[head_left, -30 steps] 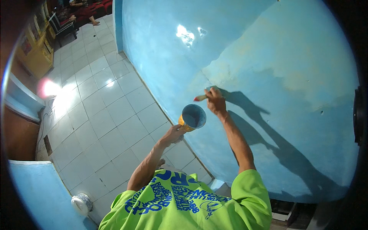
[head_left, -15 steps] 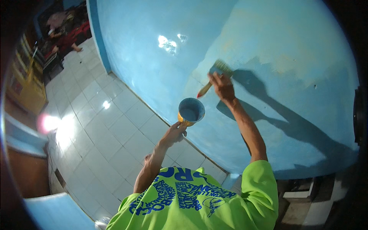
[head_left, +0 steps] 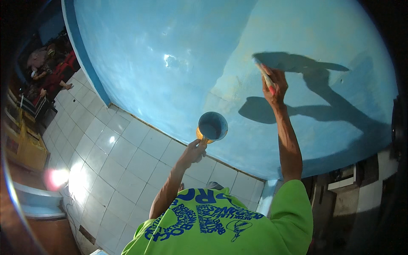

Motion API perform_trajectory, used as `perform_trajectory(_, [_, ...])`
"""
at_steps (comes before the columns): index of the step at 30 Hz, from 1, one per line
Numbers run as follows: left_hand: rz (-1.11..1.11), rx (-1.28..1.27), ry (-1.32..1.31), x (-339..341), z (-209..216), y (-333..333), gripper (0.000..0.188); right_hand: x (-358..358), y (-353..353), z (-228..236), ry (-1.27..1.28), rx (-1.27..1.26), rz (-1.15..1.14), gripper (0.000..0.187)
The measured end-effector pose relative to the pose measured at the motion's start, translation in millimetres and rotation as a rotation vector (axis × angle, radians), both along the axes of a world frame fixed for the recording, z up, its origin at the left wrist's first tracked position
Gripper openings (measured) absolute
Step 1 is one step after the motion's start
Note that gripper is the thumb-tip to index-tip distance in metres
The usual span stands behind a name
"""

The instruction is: The person paints the interior wall of a swimming pool using a paintbrush and a small container of blue paint. They repeatedly dip the brush into the container and apply paint to the curved surface, working methodically across the area.

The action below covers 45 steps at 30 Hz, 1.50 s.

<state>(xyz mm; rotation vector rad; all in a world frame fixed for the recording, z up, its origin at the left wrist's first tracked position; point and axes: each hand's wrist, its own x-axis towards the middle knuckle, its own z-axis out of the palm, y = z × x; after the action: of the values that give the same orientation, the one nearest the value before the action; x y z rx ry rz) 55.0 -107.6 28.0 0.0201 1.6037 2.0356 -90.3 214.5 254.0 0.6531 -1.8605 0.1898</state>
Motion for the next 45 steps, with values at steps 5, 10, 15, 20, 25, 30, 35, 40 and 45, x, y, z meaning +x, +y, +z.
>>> perform_trajectory(5, [-0.028,0.066,-0.034,0,-15,11,0.033,2,-1,-95,0.033,0.156,-0.217,0.049])
perform_trajectory(10, [-0.006,0.04,-0.011,2,-27,12,0.035,12,-23,-203,-0.224,0.152,-0.091,0.046])
perform_trajectory(15, [0.018,0.045,-0.029,9,-30,9,0.038,38,-62,-211,-0.517,-0.322,0.149,0.034])
perform_trajectory(20, [-0.011,-0.021,0.024,12,-41,-2,0.043,59,-68,-193,-0.996,-0.55,0.334,0.025])
perform_trajectory(25, [-0.033,-0.088,0.048,13,-29,-12,0.042,59,-75,-213,-1.098,-0.213,0.333,0.025])
perform_trajectory(30, [-0.071,-0.216,0.017,12,-27,-14,0.045,45,-91,-252,-1.126,-0.093,0.363,0.024])
perform_trajectory(35, [-0.06,-0.158,0.056,14,-28,-15,0.047,37,-94,-268,-1.263,-0.043,0.342,0.026])
perform_trajectory(40, [0.013,-0.111,0.013,11,-35,-12,0.049,41,-107,-283,-1.174,-0.059,0.276,0.031])
perform_trajectory(45, [-0.004,-0.055,0.059,9,-40,-21,0.042,59,-112,-254,-1.104,-0.256,0.339,0.027])
